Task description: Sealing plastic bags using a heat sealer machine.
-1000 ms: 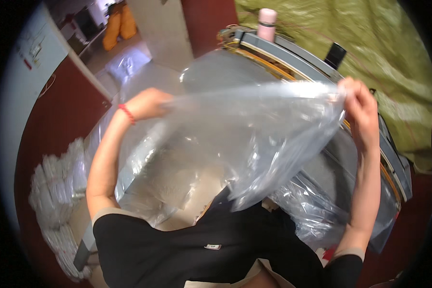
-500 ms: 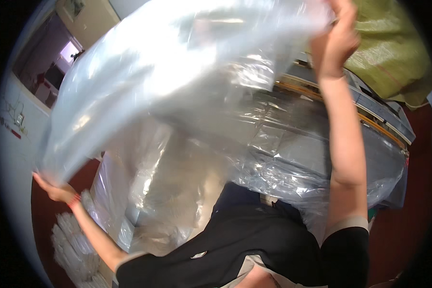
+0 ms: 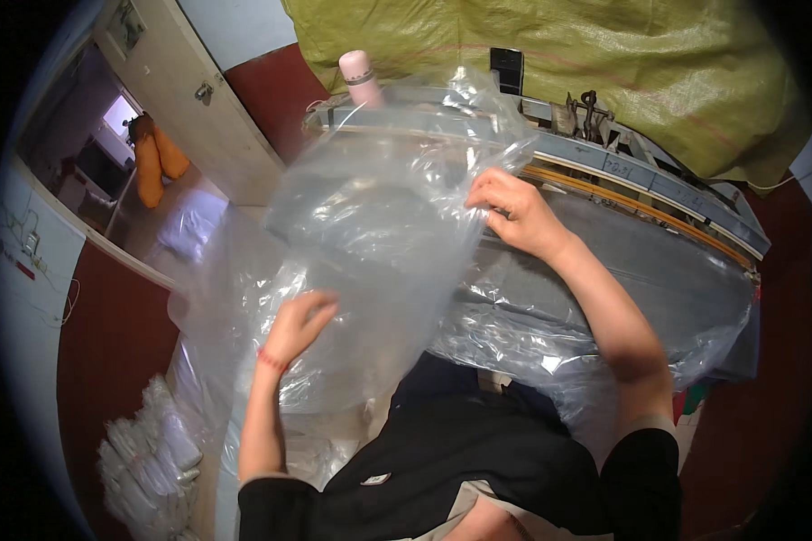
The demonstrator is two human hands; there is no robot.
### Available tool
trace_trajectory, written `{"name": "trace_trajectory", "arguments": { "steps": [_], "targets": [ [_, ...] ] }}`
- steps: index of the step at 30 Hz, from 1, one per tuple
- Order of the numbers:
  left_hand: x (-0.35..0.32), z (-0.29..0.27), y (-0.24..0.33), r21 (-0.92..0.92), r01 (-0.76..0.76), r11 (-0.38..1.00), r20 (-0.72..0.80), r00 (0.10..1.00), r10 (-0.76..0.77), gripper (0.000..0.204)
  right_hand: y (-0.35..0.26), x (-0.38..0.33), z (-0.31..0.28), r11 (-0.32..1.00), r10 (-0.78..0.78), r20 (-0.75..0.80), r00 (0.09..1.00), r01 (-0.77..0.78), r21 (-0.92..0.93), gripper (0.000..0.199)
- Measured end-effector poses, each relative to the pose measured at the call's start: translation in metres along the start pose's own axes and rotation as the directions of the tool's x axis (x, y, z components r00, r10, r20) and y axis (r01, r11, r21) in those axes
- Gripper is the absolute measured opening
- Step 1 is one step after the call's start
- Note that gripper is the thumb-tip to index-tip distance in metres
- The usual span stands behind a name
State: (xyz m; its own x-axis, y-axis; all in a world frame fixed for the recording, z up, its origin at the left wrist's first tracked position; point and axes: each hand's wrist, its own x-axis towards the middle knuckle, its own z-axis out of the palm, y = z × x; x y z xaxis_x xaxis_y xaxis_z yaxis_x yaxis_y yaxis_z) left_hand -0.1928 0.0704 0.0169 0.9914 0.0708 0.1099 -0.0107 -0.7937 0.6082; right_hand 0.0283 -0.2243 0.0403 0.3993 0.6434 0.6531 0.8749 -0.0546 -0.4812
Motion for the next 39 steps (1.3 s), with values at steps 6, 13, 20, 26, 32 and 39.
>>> {"name": "trace_trajectory", "arguments": {
  "steps": [6, 13, 20, 26, 32, 39],
  "targets": [
    [0.122, 0.088, 0.060, -0.485, -0.245, 0.839, -0.132, 0.969, 0.207, 0.017, -0.020, -0.009, 0.005, 0.993, -0.100, -0.075, 0.992, 0.105, 0.062, 0.023],
    [0.122, 0.081, 0.069, -0.936, 0.108, 0.335, 0.119, 0.993, 0.012, 0.014, -0.016, -0.041, -0.039, 0.998, 0.024, -0.182, 0.983, -0.035, -0.059, 0.011],
    [0.087, 0.001, -0.037, -0.725, 0.022, 0.689, -0.258, 0.918, -0.301, 0.013, -0.008, -0.098, -0.083, 0.945, 0.211, -0.229, 0.950, -0.258, -0.203, 0.009],
    [0.090, 0.002, 0.001, -0.660, -0.072, 0.748, -0.330, 0.922, -0.203, 0.011, 0.001, -0.126, -0.079, 0.804, 0.594, -0.228, 0.771, -0.578, 0.141, 0.008],
    [0.087, 0.098, 0.114, -0.816, -0.123, 0.565, -0.046, 0.988, 0.149, 0.030, -0.056, -0.047, 0.020, 0.745, 0.406, 0.175, 0.897, -0.435, 0.505, 0.048],
    [0.088, 0.031, 0.061, -0.590, -0.106, 0.801, 0.075, 0.980, 0.185, 0.023, -0.010, -0.101, -0.049, 0.505, 0.823, -0.259, 0.505, -0.443, 0.741, 0.015]
  ]
}}
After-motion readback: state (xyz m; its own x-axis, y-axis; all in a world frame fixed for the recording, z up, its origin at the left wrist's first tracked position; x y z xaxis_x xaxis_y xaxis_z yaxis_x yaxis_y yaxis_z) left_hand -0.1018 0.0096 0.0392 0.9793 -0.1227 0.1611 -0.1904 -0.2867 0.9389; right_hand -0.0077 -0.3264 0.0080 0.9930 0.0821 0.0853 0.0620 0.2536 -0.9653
